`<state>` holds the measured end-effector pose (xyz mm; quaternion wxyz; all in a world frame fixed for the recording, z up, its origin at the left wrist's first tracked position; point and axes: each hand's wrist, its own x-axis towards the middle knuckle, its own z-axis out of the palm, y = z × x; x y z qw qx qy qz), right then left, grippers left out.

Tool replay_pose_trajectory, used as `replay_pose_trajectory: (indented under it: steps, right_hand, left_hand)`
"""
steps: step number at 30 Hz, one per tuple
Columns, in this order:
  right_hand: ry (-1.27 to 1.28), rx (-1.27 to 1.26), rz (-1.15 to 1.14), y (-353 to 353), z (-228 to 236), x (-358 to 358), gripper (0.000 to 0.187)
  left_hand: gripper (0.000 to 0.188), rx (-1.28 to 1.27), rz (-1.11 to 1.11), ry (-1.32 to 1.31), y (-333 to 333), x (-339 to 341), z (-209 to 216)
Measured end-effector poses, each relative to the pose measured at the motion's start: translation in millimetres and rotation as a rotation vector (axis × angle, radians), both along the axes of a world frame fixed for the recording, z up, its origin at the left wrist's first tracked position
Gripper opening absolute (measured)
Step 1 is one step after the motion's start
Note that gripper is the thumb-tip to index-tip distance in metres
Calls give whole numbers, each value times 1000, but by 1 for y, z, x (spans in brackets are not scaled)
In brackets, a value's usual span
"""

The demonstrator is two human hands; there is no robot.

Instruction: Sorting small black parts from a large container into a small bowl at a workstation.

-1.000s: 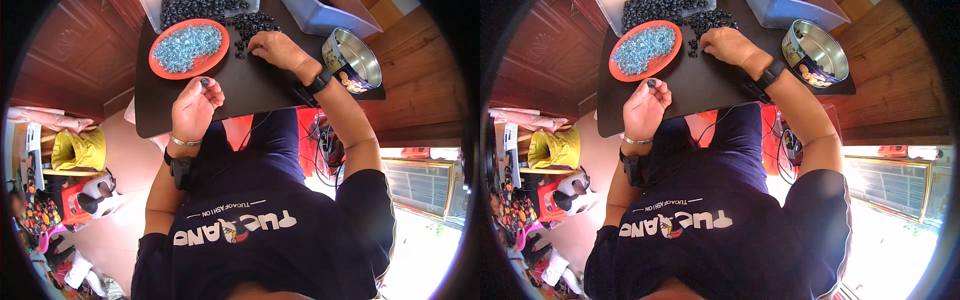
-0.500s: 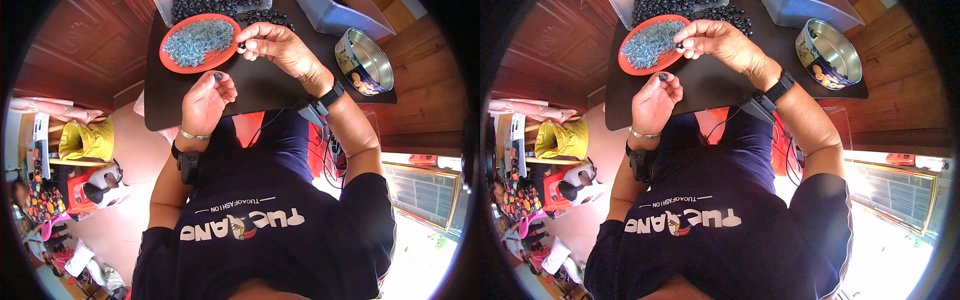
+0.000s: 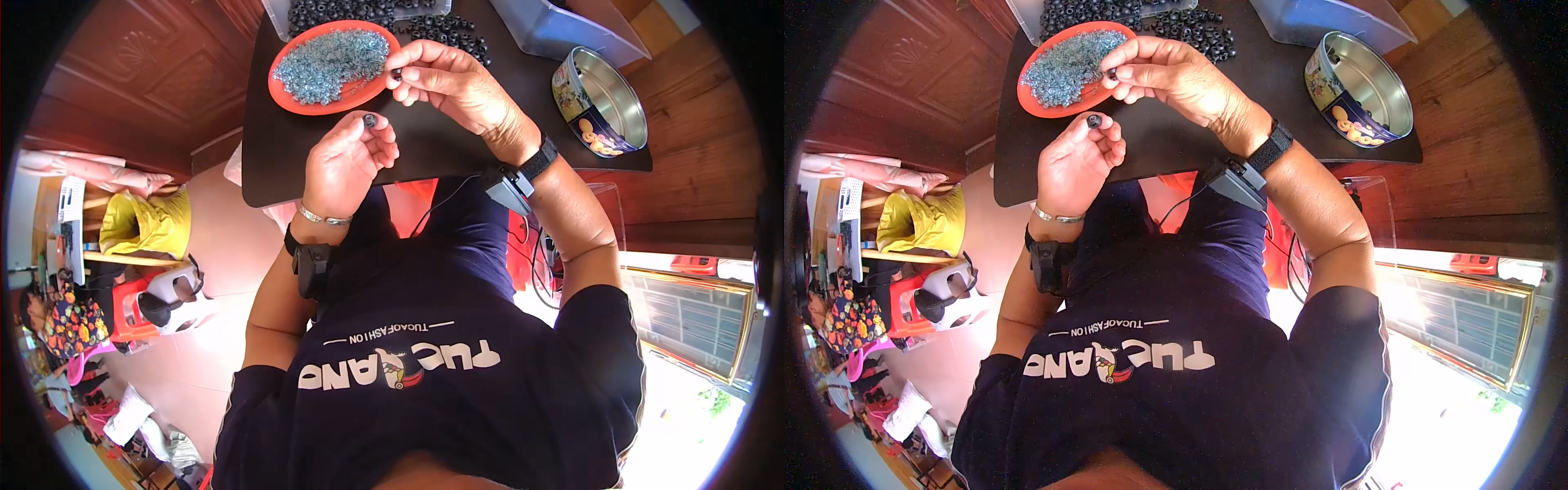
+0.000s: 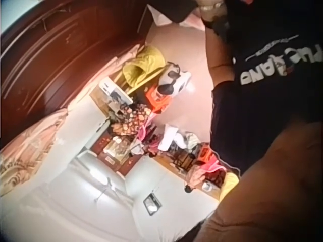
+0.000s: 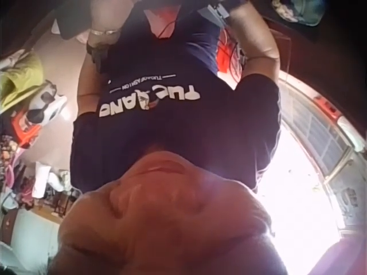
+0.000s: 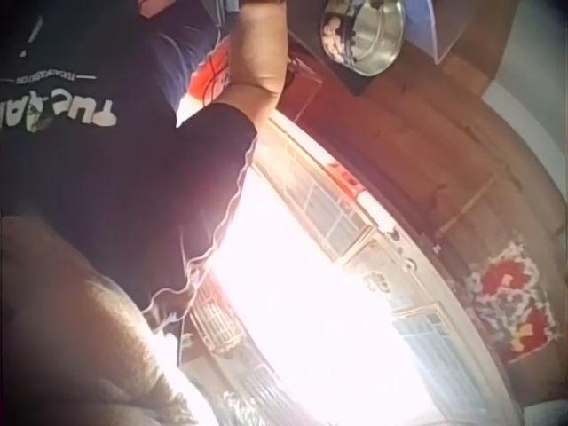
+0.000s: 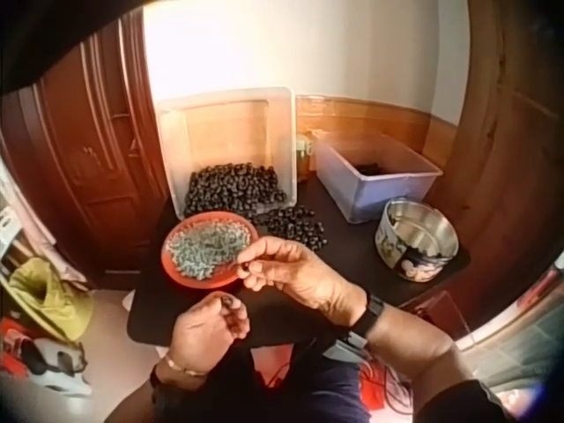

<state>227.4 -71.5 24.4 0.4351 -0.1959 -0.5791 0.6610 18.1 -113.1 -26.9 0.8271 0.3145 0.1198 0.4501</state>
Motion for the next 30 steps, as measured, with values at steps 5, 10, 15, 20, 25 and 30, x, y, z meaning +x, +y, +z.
replay_pose_trajectory:
  steps: [5,10,15,20,25,30]
  right_hand:
    - [-70,138,-122,-1,-3,0,22]
    - [-31,241,-58,-9,0,-3,17]
    - [-46,239,-45,-11,-3,-2,16]
    - [-50,230,-6,-16,-1,-2,18]
    - [-82,206,-9,-15,-7,-1,17]
    - [-79,244,-28,-15,-10,-2,17]
  left_hand:
    - [28,-5,17,8,-5,10,12]
    - [27,19,-55,-22,-4,14,18]
    - [27,16,-42,-11,-7,19,23]
    - [26,6,-19,25,-11,21,28]
    - [25,37,-5,56,-12,23,29]
    - [25,33,3,76,-12,24,30]
